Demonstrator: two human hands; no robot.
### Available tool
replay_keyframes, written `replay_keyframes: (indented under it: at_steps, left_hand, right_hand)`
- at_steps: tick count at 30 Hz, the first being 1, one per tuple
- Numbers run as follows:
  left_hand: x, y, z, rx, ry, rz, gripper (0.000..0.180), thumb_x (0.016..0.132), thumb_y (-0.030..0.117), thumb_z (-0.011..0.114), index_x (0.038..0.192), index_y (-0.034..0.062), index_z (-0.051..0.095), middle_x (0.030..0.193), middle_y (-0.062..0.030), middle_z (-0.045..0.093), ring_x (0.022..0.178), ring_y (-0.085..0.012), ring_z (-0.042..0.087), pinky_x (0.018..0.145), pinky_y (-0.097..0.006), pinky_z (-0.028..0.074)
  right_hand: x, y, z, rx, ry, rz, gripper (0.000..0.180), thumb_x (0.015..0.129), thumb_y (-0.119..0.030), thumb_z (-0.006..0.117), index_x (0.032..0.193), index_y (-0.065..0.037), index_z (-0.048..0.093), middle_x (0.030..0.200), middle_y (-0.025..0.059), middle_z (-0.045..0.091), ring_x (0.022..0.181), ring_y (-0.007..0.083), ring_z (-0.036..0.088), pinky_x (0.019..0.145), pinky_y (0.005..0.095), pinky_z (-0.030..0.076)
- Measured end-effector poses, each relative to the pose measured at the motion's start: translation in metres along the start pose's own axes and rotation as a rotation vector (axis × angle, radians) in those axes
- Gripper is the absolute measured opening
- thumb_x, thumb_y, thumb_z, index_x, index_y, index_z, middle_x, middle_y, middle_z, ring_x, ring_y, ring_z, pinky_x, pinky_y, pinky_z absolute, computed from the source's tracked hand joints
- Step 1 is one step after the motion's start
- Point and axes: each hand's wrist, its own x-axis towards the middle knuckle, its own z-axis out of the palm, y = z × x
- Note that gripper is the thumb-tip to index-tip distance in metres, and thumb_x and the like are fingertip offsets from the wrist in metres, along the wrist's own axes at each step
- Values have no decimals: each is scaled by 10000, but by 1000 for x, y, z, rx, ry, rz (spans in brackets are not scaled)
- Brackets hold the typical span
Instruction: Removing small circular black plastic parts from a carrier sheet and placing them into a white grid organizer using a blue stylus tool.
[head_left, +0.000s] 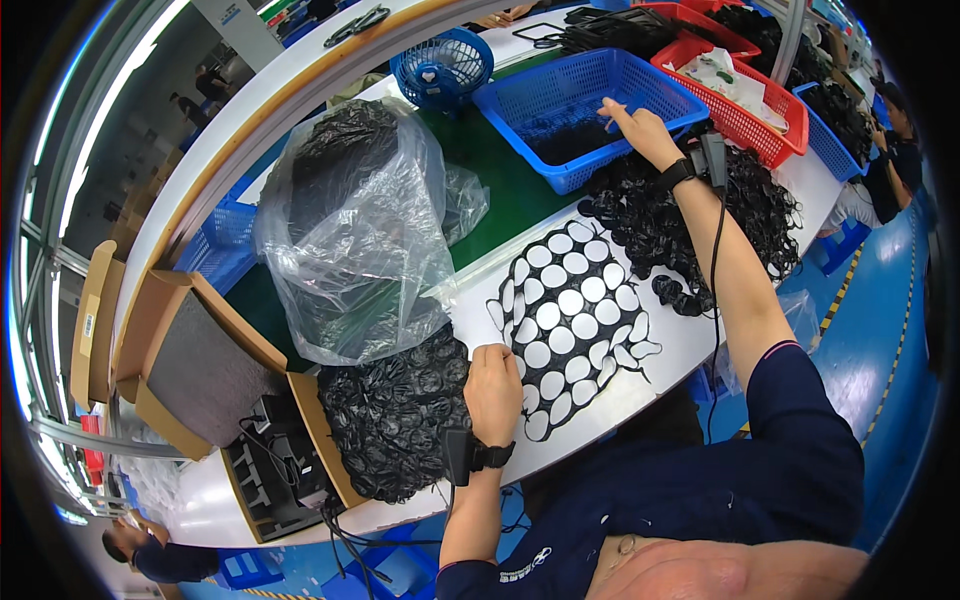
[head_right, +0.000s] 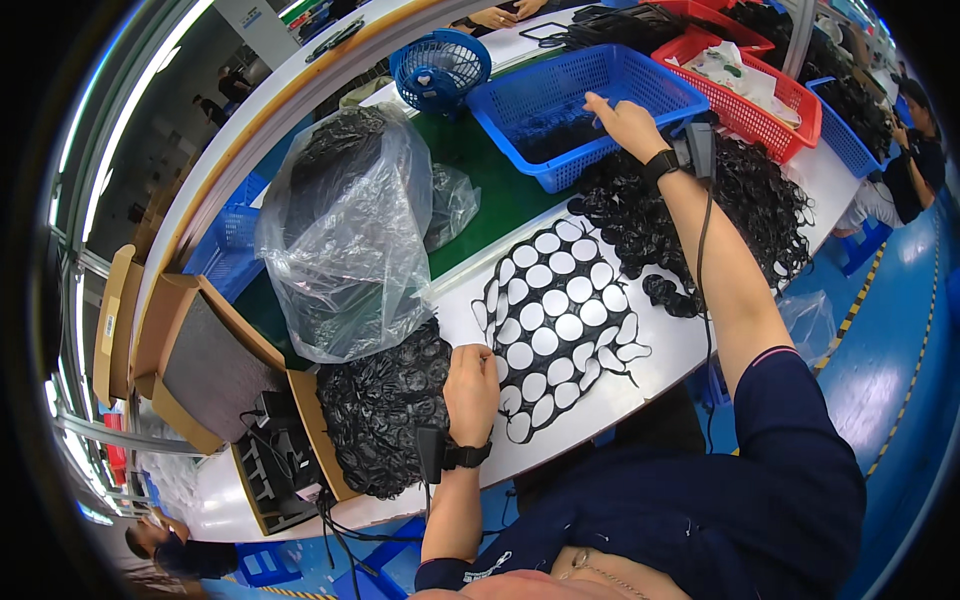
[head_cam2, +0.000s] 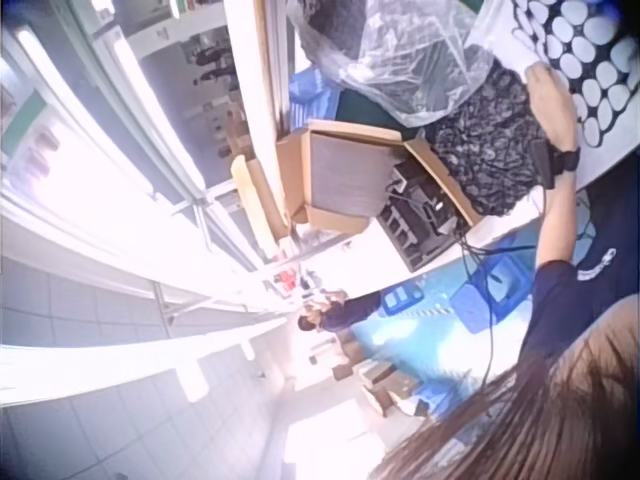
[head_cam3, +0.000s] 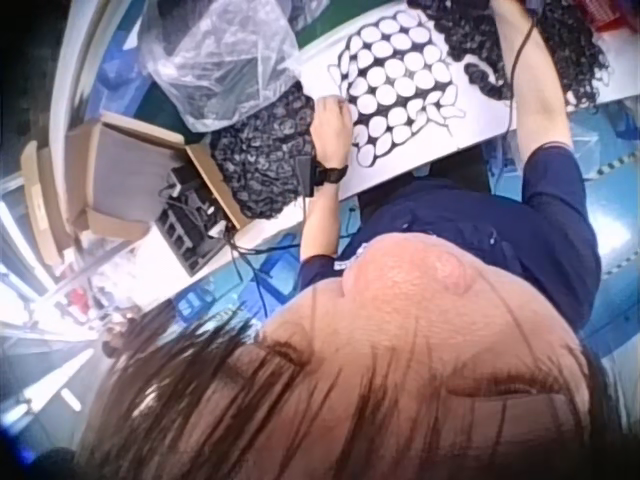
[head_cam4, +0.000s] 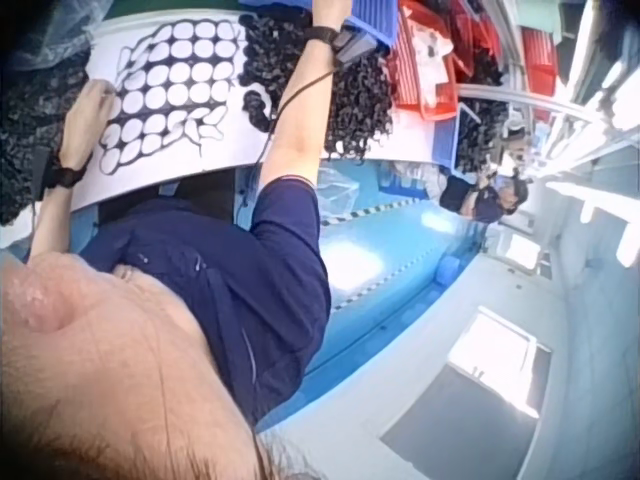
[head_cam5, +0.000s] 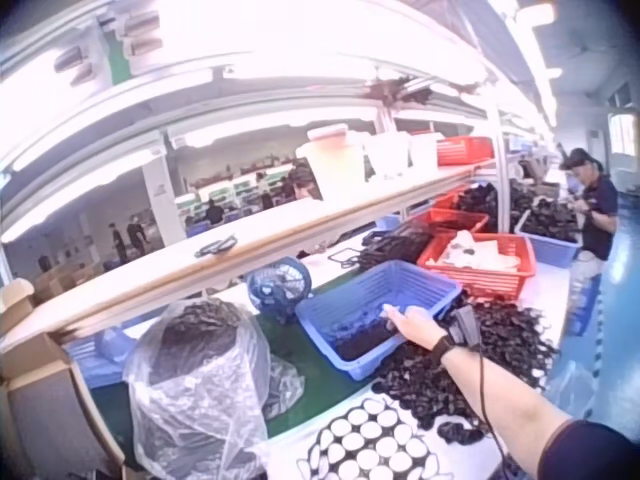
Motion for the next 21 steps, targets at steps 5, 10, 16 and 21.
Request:
replay_keyframes:
  at_steps: [5, 10, 16, 21]
  left_hand:
    - [-2, -1, 1, -2, -2, 15, 46, 876, 49, 606, 906, 15, 596, 880, -148, 615, 785, -339, 627, 662, -412, 517]
    - [0, 0, -1, -20, -13, 13, 47, 882, 52, 601, 908, 13, 596, 877, -148, 618, 775, -340, 628, 663, -416, 516]
    - [-4, 2, -1, -2, -33, 11, 45, 887, 52, 595, 912, 15, 593, 878, -150, 618, 778, -343, 626, 668, -421, 513]
    - [-2, 5, -2, -8, -30, 26, 55, 886, 55, 601, 918, 13, 586, 875, -153, 615, 770, -351, 625, 663, -427, 513]
  right_hand:
    - [5, 0, 5, 93, 109, -50, 566, 966, -581, 412, 1121, -138, 730, 993, 148, 722, 1008, 341, 658, 935, 369, 456]
    - [11, 7, 8, 278, 224, -234, 597, 934, -611, 458, 1137, -112, 717, 1164, 174, 681, 1121, 350, 613, 960, 398, 450]
    - [10, 3, 4, -237, 186, 52, 624, 893, -659, 509, 1024, -96, 744, 959, 191, 710, 971, 370, 658, 878, 480, 482]
    - [6, 7, 1, 180, 325, -199, 464, 934, -504, 563, 995, -83, 749, 911, 170, 721, 966, 343, 667, 800, 441, 509]
